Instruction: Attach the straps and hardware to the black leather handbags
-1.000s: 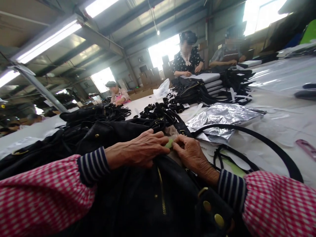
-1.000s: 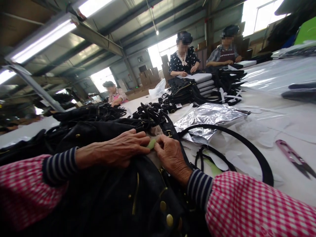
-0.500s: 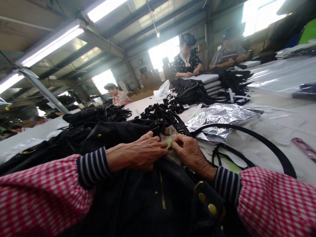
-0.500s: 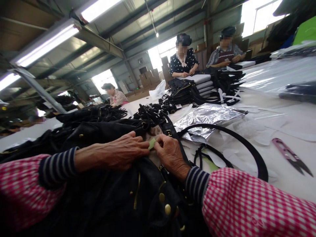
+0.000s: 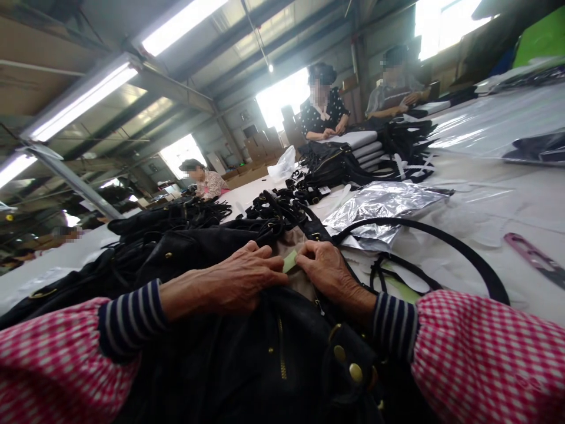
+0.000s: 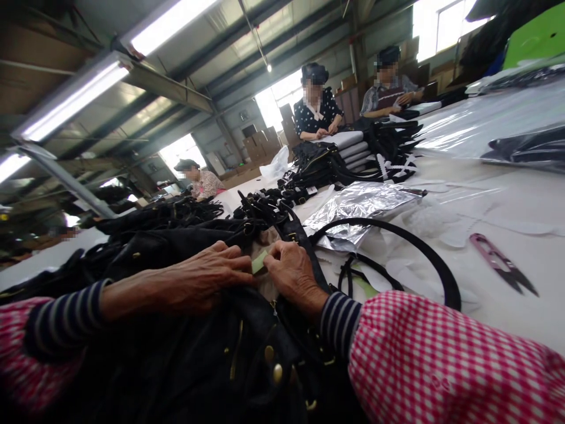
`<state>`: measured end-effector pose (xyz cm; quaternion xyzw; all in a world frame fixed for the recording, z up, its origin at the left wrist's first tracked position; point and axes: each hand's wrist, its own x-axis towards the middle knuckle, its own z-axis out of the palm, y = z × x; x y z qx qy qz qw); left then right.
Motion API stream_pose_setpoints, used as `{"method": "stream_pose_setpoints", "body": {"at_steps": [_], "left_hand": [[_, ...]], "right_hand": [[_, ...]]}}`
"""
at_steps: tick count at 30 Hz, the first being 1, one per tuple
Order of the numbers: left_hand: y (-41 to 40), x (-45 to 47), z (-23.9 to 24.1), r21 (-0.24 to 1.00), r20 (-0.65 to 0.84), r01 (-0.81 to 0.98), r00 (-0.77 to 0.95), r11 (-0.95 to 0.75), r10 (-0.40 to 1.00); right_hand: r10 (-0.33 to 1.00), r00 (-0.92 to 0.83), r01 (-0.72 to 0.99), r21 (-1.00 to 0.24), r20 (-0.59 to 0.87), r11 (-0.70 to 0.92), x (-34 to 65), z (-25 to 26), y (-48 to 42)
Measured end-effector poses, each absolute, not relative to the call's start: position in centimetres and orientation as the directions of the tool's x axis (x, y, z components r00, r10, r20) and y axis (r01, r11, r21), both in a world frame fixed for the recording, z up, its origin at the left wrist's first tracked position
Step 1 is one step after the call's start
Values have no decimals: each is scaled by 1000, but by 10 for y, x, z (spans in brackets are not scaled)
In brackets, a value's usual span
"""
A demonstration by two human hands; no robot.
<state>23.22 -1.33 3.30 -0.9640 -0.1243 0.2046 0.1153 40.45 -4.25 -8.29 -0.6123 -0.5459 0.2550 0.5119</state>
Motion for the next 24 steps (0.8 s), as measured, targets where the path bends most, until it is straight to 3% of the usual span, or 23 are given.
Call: {"method": "stream_pose_setpoints", "body": {"at_steps": [11,18,22,24], "left_hand": [[-13,213,19,-364,-154,214,946,-907,285],[-10,223,31,-376,-195,188,941,-907,276],[-11,222,30,-375,-178,188,947,-908,269],[-12,222,31,-377,-166,181,952,-909,258]], "right_hand": [[968,152,470,-876,200,107,413,-71,-35],[987,36,323,-937,156,136,407,-62,-33],[998,51,92,-996,20,15,401,-64,-28],[999,-3,62,-997,-40,-39,401,-65,-28]]}}
